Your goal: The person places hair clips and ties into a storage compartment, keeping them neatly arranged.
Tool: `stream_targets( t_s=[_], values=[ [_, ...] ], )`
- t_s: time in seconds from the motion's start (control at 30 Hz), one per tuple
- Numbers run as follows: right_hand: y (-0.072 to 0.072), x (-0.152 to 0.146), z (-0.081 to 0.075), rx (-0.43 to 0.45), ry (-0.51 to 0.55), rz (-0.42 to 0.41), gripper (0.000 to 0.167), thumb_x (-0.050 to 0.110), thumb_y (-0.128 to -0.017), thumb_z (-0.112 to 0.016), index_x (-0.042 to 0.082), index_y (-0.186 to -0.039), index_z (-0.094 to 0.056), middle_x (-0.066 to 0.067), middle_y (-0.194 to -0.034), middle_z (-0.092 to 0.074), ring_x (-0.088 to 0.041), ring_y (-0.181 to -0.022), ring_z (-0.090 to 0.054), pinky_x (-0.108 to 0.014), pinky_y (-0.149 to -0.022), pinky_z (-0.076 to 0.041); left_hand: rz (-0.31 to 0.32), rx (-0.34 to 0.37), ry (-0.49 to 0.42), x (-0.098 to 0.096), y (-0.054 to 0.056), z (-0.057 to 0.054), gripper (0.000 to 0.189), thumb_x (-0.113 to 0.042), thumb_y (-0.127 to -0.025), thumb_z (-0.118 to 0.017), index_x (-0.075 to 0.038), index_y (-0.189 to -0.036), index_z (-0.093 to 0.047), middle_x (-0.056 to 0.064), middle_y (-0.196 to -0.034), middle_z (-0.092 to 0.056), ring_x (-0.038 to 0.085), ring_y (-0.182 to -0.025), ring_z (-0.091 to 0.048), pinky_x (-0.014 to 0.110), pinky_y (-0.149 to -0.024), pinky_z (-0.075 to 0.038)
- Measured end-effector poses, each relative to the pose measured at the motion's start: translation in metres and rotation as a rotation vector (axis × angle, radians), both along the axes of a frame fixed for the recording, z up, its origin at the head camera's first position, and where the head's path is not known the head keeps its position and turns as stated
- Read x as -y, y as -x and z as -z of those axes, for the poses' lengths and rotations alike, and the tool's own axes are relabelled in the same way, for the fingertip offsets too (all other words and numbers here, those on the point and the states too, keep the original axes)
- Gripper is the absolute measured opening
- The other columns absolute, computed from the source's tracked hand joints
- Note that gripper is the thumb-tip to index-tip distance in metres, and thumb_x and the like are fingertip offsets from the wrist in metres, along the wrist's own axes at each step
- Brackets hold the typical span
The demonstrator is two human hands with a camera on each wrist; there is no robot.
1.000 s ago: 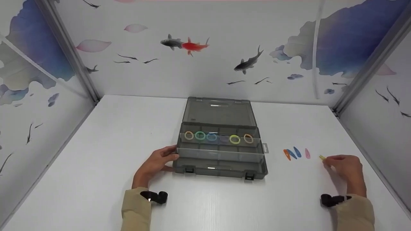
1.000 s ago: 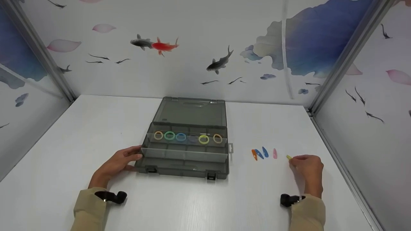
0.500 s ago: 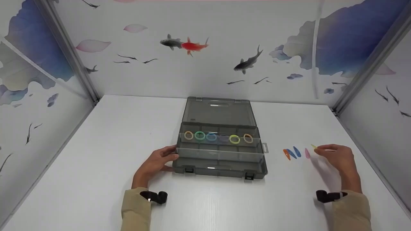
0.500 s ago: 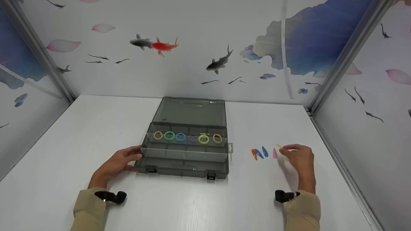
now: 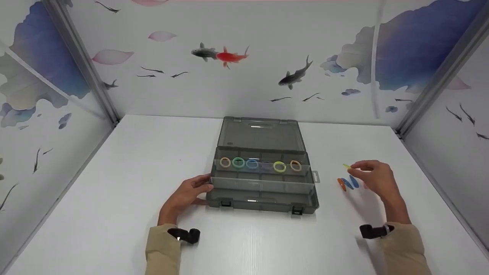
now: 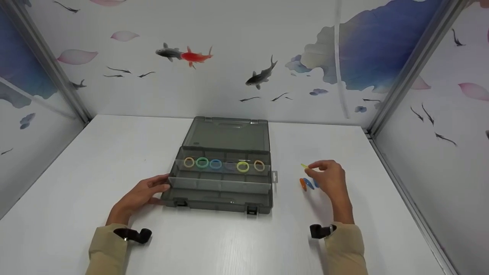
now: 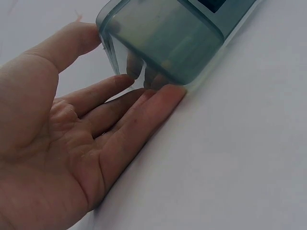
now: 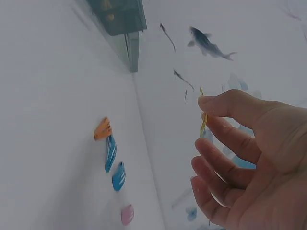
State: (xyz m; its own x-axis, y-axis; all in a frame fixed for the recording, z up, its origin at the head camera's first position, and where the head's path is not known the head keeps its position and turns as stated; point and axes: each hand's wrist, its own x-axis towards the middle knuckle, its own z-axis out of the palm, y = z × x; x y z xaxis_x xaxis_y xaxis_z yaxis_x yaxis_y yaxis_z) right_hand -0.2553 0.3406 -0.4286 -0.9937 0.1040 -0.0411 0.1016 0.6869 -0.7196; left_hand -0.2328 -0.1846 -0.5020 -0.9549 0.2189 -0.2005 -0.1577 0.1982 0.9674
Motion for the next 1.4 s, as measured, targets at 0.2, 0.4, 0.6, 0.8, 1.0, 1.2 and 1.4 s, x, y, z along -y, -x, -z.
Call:
stream_targets(
  t_s=[0.2,0.4,0.6,0.8,1.0,1.2,1.4],
  values=[
    [0.003,0.037,-0.022,-0.161,-0.042,-0.109,0.036,0.027,-0.093,-0.072,0.0,-0.116,-0.071,-0.026,-0.136,-0.056,-0.046,-0.126,-0.051,-0.061,-0.101,-0.046,0.005,-0.001,-0.007,0.001,0.001,0.0,0.065,-0.028,-0.096,-0.068,-0.008,-0.152,-0.042,0.02,-0.156,-0.043,0.037,-0.139,-0.048,0.043,-0.092,-0.059],
    [0.013,0.076,-0.041,-0.222,-0.02,-0.207,0.026,0.022,-0.092,-0.074,0.003,-0.109,-0.074,-0.019,-0.131,-0.061,-0.038,-0.121,-0.056,-0.054,-0.1,-0.051,0.009,0.002,-0.014,0.002,0.001,0.001,0.067,-0.029,-0.096,-0.068,-0.007,-0.153,-0.041,0.021,-0.157,-0.04,0.038,-0.139,-0.048,0.044,-0.093,-0.059],
    [0.025,0.121,-0.054,-0.22,-0.016,-0.331,0.021,0.021,-0.09,-0.075,0.006,-0.103,-0.076,-0.016,-0.127,-0.063,-0.035,-0.125,-0.055,-0.052,-0.099,-0.051,-0.012,-0.001,-0.014,0.004,0.001,0.002,0.065,-0.027,-0.096,-0.067,-0.007,-0.152,-0.042,0.02,-0.157,-0.041,0.038,-0.139,-0.048,0.043,-0.09,-0.06],
    [0.035,0.166,-0.064,-0.197,-0.041,-0.424,0.021,0.022,-0.089,-0.075,0.007,-0.104,-0.078,-0.017,-0.13,-0.063,-0.038,-0.131,-0.053,-0.057,-0.108,-0.045,-0.012,0.003,-0.018,0.002,0.0,0.0,0.066,-0.027,-0.096,-0.067,-0.006,-0.153,-0.041,0.021,-0.158,-0.039,0.038,-0.138,-0.048,0.043,-0.09,-0.059],
    [0.043,0.197,-0.066,-0.205,-0.047,-0.459,0.02,0.021,-0.089,-0.076,0.006,-0.102,-0.079,-0.016,-0.125,-0.067,-0.037,-0.126,-0.057,-0.056,-0.106,-0.046,-0.007,0.001,-0.017,0.002,-0.001,0.0,0.066,-0.027,-0.096,-0.067,-0.006,-0.153,-0.041,0.02,-0.159,-0.038,0.038,-0.139,-0.048,0.043,-0.091,-0.059],
    [0.049,0.227,-0.06,-0.167,-0.039,-0.454,0.022,0.022,-0.088,-0.076,0.006,-0.102,-0.079,-0.016,-0.13,-0.066,-0.034,-0.125,-0.058,-0.053,-0.105,-0.048,0.002,-0.006,-0.017,0.002,-0.001,0.001,0.066,-0.028,-0.097,-0.067,-0.006,-0.153,-0.041,0.021,-0.158,-0.039,0.038,-0.138,-0.048,0.044,-0.092,-0.059],
    [0.055,0.257,-0.046,-0.114,-0.029,-0.492,0.02,0.021,-0.088,-0.076,0.005,-0.1,-0.079,-0.015,-0.131,-0.065,-0.032,-0.123,-0.058,-0.051,-0.104,-0.05,0.017,-0.017,-0.007,0.001,0.0,0.002,0.065,-0.029,-0.097,-0.066,-0.006,-0.152,-0.041,0.021,-0.157,-0.041,0.038,-0.138,-0.049,0.044,-0.092,-0.059]
  ],
)
